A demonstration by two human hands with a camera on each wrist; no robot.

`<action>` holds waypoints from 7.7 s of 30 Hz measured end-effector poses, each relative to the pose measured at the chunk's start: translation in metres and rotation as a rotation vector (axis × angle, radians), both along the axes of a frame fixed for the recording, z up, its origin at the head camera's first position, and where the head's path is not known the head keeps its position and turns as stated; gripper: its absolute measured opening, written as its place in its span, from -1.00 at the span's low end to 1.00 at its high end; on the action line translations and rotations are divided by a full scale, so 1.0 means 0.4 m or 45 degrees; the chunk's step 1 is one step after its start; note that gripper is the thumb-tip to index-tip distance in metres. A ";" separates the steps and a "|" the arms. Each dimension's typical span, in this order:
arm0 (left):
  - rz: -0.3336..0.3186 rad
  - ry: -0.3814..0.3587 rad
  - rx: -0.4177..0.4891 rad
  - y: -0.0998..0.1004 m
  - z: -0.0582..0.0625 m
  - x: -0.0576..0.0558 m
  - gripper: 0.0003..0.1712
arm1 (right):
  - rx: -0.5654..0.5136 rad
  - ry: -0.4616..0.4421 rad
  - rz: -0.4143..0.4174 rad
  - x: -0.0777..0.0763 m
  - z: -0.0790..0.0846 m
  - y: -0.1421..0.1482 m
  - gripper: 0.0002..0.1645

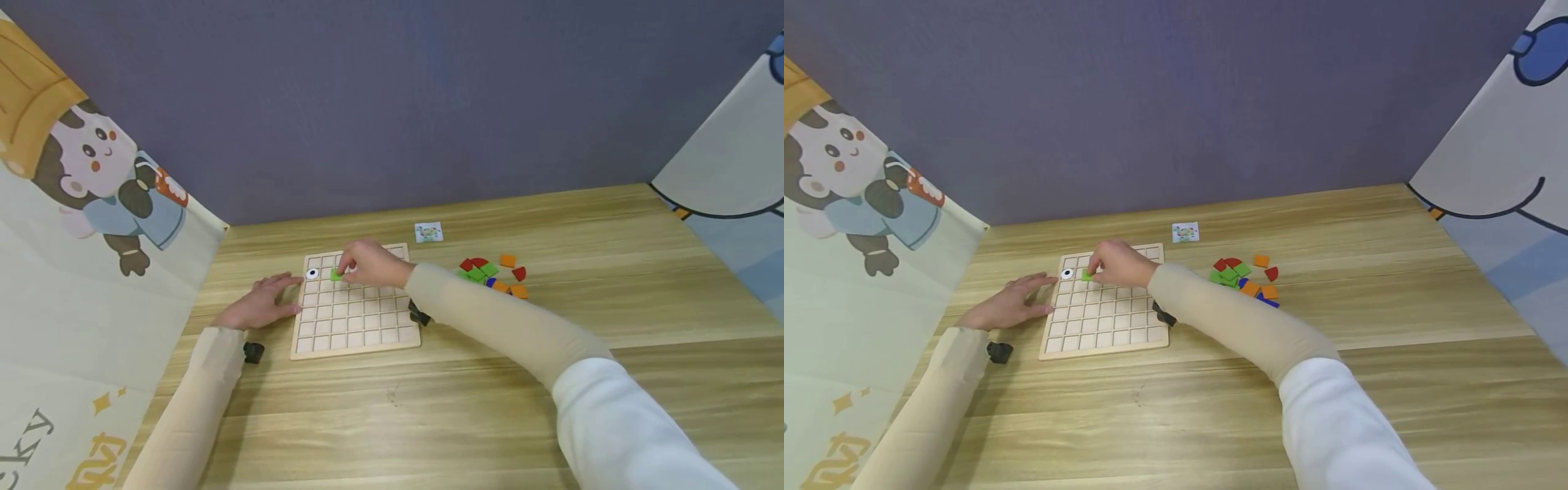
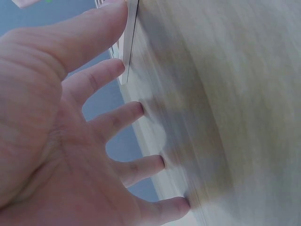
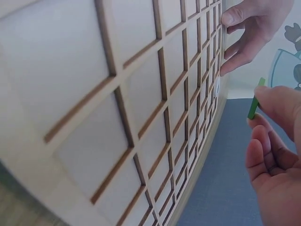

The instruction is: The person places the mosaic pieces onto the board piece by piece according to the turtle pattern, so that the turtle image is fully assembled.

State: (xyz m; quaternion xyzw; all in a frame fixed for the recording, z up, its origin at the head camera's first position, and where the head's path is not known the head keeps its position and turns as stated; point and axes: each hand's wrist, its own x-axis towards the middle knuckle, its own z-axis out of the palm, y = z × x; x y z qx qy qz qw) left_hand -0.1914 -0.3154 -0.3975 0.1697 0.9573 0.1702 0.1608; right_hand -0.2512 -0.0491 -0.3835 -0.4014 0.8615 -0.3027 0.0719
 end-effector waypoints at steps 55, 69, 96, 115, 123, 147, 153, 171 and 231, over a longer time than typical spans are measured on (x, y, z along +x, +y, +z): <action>-0.014 0.018 0.007 0.000 0.002 0.003 -0.24 | 0.121 -0.029 -0.090 0.018 -0.058 -0.188 -0.87; -0.020 0.031 0.012 -0.003 -0.005 -0.001 -0.24 | 0.160 0.088 -0.188 0.040 -0.053 -0.207 -0.86; -0.022 0.043 0.026 0.002 -0.005 -0.002 -0.24 | 0.099 -0.014 -0.112 0.035 -0.044 -0.150 -0.70; -0.037 0.044 0.000 -0.004 -0.006 0.003 -0.25 | 0.032 -0.146 -0.278 -0.035 0.041 0.059 -0.68; -0.043 0.046 0.005 -0.005 -0.007 0.001 -0.24 | 0.038 -0.038 -0.328 -0.060 0.051 0.140 -0.72; -0.051 0.055 0.009 -0.003 -0.005 0.004 -0.26 | 0.087 -0.117 -0.355 -0.065 -0.015 0.446 -0.71; -0.045 0.039 0.024 -0.003 -0.004 0.002 -0.25 | 0.149 -0.096 -0.362 -0.047 -0.011 0.497 -0.75; -0.036 0.037 0.022 -0.004 -0.006 0.004 -0.24 | 0.220 -0.173 -0.314 -0.032 -0.053 0.500 -0.75; 0.010 0.014 0.030 0.002 -0.006 -0.002 -0.24 | -0.007 -0.111 -0.190 -0.039 -0.006 0.036 -0.84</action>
